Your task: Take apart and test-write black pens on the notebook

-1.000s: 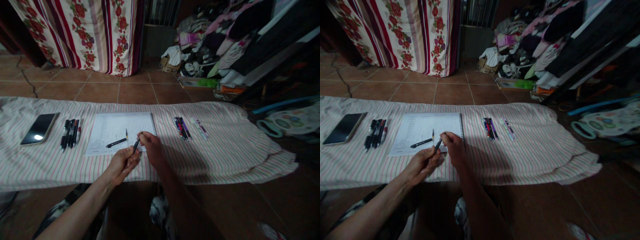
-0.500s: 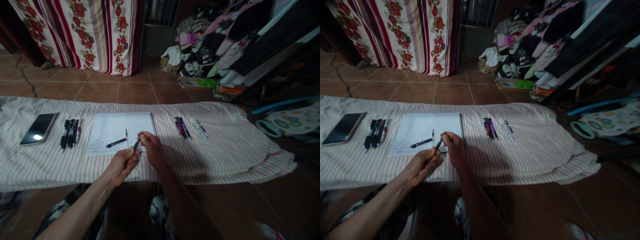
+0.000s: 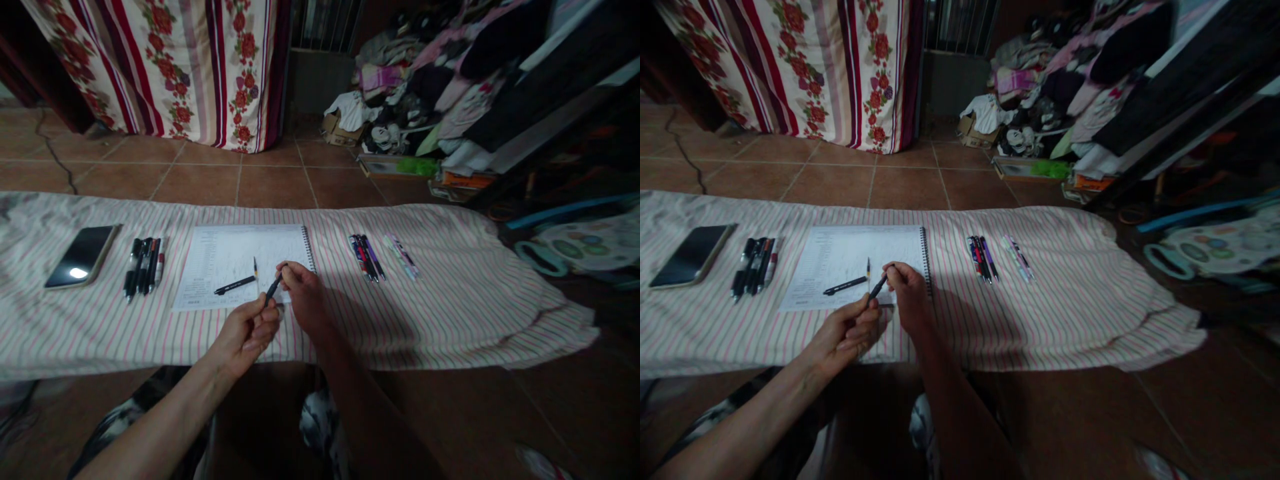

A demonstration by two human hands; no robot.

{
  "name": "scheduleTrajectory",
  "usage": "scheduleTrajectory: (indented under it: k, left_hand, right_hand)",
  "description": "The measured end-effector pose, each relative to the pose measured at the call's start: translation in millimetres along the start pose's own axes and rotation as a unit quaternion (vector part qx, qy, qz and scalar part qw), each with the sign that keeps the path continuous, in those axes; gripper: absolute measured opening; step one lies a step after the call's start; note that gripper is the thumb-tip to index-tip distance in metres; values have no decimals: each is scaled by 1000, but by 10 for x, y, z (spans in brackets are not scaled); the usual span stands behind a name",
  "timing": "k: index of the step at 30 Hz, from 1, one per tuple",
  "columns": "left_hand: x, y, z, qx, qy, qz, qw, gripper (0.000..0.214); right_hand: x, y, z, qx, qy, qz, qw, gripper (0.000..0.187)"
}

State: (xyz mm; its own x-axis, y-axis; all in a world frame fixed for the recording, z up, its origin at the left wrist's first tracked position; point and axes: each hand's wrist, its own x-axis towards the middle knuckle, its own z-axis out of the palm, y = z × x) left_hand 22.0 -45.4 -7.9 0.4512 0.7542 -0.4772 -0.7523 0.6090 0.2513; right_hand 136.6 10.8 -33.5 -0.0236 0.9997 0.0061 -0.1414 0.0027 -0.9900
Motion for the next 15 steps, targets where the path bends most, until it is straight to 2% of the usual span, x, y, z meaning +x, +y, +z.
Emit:
scheduleTrajectory:
  k: [3, 5, 7, 9, 12, 15]
  left_hand:
    - [-7, 16, 12, -22, -6, -19, 1000, 36]
    - [-17, 11, 44, 16, 24, -6, 1000, 36]
    - [-21, -14, 76, 94, 55, 37, 993, 34]
    - [-11, -58, 89, 196, 71, 103, 973, 33]
    - [32, -130, 53, 329, 84, 198, 920, 31]
    - [79, -172, -16, 379, 97, 243, 887, 28]
  right_hand:
    - [6, -2, 1, 13, -6, 1, 1000, 18]
    - [2, -31, -7, 3, -9, 3, 1000, 17]
    - [-9, -76, -22, -22, -13, 2, 1000, 17]
    - [-22, -123, -40, -41, -14, 3, 999, 18]
    - [-36, -166, -58, -55, -15, 3, 998, 19]
    - [-44, -176, -54, -71, -11, 0, 997, 18]
